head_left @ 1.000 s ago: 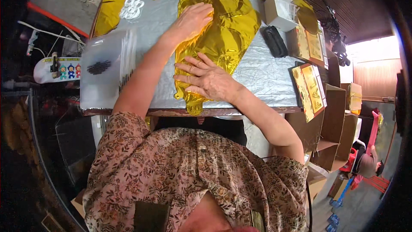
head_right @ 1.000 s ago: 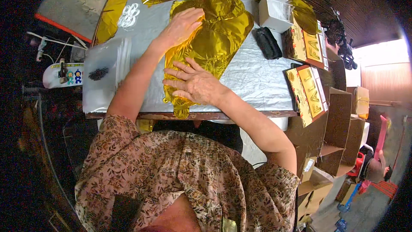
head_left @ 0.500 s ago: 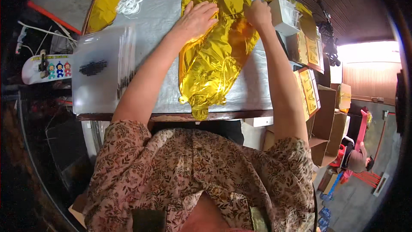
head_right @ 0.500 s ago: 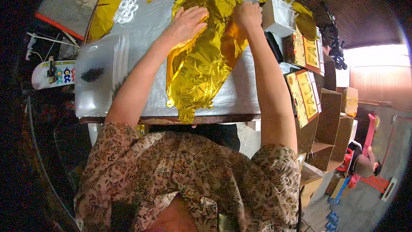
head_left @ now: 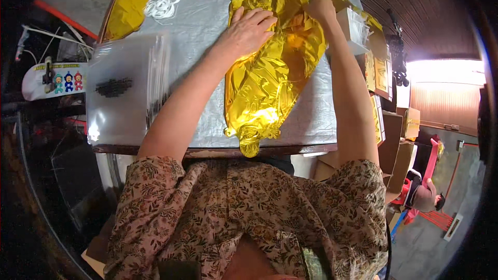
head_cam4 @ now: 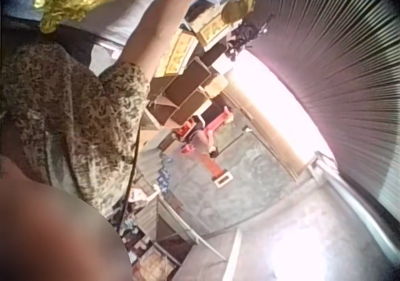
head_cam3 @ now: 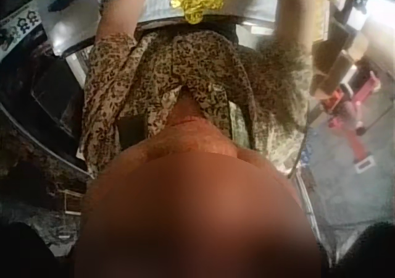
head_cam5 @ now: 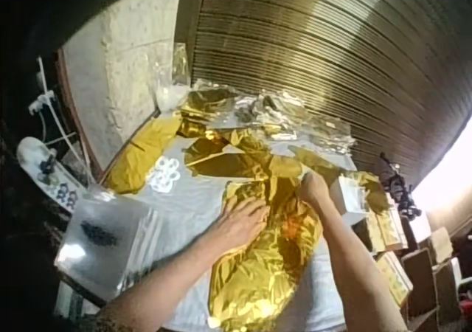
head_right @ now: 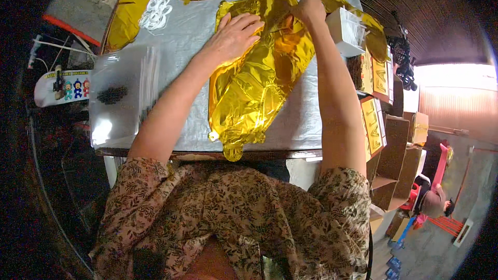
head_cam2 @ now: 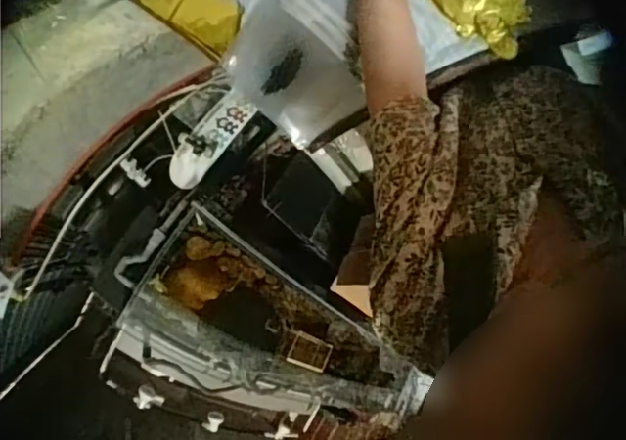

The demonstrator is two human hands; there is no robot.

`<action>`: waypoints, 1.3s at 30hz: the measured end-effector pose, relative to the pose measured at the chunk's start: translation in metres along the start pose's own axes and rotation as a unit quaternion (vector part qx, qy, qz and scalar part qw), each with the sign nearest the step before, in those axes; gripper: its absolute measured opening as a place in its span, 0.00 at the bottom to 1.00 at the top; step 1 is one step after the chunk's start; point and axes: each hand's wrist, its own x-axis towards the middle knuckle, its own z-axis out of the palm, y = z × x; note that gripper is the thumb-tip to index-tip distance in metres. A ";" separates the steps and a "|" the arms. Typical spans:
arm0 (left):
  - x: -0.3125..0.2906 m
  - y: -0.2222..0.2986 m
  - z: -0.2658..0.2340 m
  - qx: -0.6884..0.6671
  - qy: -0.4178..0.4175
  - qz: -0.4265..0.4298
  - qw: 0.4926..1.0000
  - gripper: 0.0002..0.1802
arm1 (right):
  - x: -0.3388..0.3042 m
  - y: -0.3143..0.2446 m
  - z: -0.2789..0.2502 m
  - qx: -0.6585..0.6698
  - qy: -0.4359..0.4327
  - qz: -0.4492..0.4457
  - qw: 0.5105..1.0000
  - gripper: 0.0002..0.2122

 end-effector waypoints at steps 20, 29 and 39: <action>0.001 0.005 -0.008 0.010 -0.012 -0.021 1.000 0.19 | -0.176 -0.023 0.038 0.059 0.113 -0.209 0.970 0.28; 0.001 -0.002 0.000 0.001 0.003 0.003 1.000 0.17 | -0.183 -0.043 0.046 0.073 0.104 -0.197 0.972 0.31; 0.004 0.005 -0.016 0.023 -0.097 -0.035 0.994 0.15 | -0.187 -0.045 0.047 0.027 0.120 -0.200 0.972 0.30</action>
